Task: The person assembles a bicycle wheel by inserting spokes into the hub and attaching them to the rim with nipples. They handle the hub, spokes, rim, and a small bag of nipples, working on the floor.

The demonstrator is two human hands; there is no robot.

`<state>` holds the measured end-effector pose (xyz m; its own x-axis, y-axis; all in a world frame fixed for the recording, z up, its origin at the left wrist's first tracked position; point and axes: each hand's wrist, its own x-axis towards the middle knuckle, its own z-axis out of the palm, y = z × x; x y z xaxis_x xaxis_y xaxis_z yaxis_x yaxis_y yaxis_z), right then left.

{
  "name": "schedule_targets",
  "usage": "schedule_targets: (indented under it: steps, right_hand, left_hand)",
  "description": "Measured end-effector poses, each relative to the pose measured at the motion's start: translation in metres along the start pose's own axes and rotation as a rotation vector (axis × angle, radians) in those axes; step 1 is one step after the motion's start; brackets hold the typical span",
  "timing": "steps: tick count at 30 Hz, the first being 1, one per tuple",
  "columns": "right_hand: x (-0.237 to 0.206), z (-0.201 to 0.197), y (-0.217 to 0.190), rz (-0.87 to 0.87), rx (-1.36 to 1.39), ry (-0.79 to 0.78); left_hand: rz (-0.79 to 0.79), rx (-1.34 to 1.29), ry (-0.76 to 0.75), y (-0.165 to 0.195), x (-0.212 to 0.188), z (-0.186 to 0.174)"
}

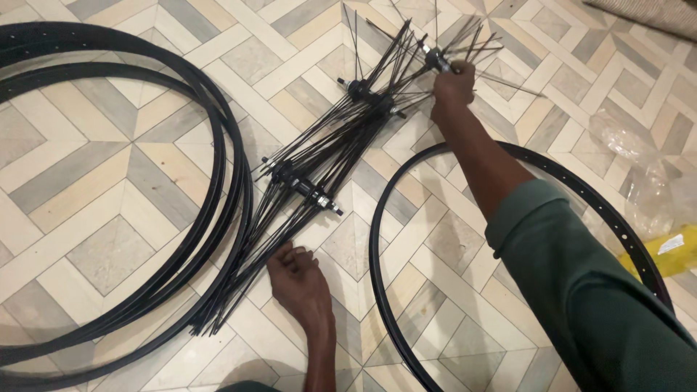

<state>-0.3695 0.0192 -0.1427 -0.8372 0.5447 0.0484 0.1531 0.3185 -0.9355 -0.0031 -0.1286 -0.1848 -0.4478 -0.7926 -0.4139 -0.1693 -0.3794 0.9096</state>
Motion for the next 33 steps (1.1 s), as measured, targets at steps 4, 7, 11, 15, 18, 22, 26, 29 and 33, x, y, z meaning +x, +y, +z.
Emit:
schedule_targets:
  steps: [4, 7, 11, 15, 18, 22, 26, 29, 33]
  right_hand:
    - [0.006, 0.001, 0.022, -0.019, -0.052, -0.046]
    - [0.008, -0.002, 0.026, -0.075, -0.190, -0.128]
    - [0.016, -0.022, 0.008, -0.154, -0.539, -0.266]
    - [0.030, -0.033, -0.002, -0.389, -0.862, -0.280]
    - [0.041, -0.025, 0.004, -0.689, -0.901, -0.242]
    - [0.057, -0.018, 0.012, -0.756, -1.047, -0.300]
    - [0.074, -0.030, 0.000, -1.030, -1.007, 0.047]
    - [0.089, -0.054, -0.019, -0.750, -0.870, 0.037]
    - [0.111, -0.103, -0.060, -0.588, -0.658, -0.053]
  left_hand:
    - [-0.002, 0.043, -0.021, 0.003, -0.001, -0.001]
    - [-0.018, 0.047, -0.005, 0.004, -0.002, 0.000]
    - [0.015, 0.051, -0.004, 0.004, -0.003, 0.001]
    - [-0.005, 0.086, 0.017, 0.003, -0.002, 0.001]
    - [0.015, 0.084, 0.025, 0.001, -0.001, 0.002]
    - [0.027, 0.107, 0.046, -0.001, 0.000, 0.004]
    - [0.059, 0.107, 0.047, -0.001, -0.001, 0.007]
    - [0.075, 0.127, 0.047, 0.003, -0.004, 0.004]
    - [0.040, 0.192, 0.051, 0.008, -0.005, 0.005]
